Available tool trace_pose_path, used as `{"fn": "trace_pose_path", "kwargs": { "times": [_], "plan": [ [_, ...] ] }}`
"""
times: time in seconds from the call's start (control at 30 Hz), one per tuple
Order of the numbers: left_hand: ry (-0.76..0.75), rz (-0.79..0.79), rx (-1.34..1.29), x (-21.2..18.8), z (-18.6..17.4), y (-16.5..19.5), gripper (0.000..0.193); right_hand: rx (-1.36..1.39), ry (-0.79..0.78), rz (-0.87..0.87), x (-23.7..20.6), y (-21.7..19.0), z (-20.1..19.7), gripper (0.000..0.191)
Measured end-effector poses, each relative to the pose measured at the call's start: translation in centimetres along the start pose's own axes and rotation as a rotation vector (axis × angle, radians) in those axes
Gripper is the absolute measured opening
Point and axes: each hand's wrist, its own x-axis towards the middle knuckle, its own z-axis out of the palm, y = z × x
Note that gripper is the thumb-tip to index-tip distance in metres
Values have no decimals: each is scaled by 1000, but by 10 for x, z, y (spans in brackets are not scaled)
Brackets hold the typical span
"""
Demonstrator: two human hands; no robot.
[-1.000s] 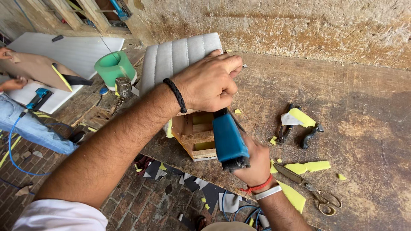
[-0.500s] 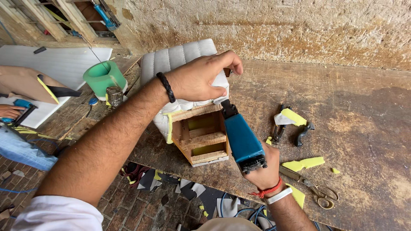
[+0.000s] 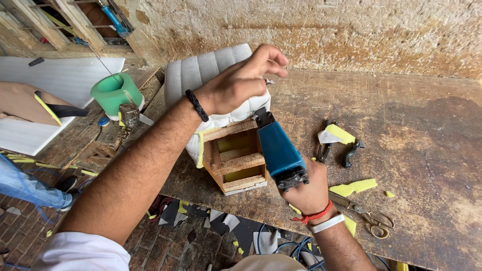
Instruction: The person staples light gray fabric onto a curved wooden chair back, trims excess material with scissors, applies glue with a spray gun, inserts yellow foam padding, and secures the fabric with a pneumatic staple gun. The finished chair back is then placed onto a larger upholstered frame.
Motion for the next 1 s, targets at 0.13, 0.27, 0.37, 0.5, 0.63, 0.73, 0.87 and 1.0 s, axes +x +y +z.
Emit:
{"fn": "trace_pose_path", "kwargs": {
  "times": [0.13, 0.27, 0.37, 0.5, 0.63, 0.73, 0.87, 1.0],
  "plan": [
    [107, -11, -65, 5, -2, -1, 50, 17, 20, -85, -5, 2, -11, 31],
    [151, 38, -63, 7, -1, -8, 45, -48, 18, -149, 1, -3, -19, 57],
    [170, 27, -17, 6, -1, -14, 44, -113, -29, -220, 12, -9, -26, 74],
    [174, 70, -82, 6, -1, -16, 41, -213, -107, -248, 27, -14, -35, 80],
    [192, 41, -14, 6, -1, -16, 43, -246, -105, -370, 39, -14, -41, 75],
    [196, 16, 10, 6, 0, -16, 42, -340, -135, -350, 47, -14, -44, 60],
    [199, 23, -9, 4, 1, -15, 43, -369, -171, -409, 55, -13, -51, 60],
    [194, 13, -31, 4, 1, -13, 43, -393, -183, -446, 60, -12, -57, 56]
  ]
}}
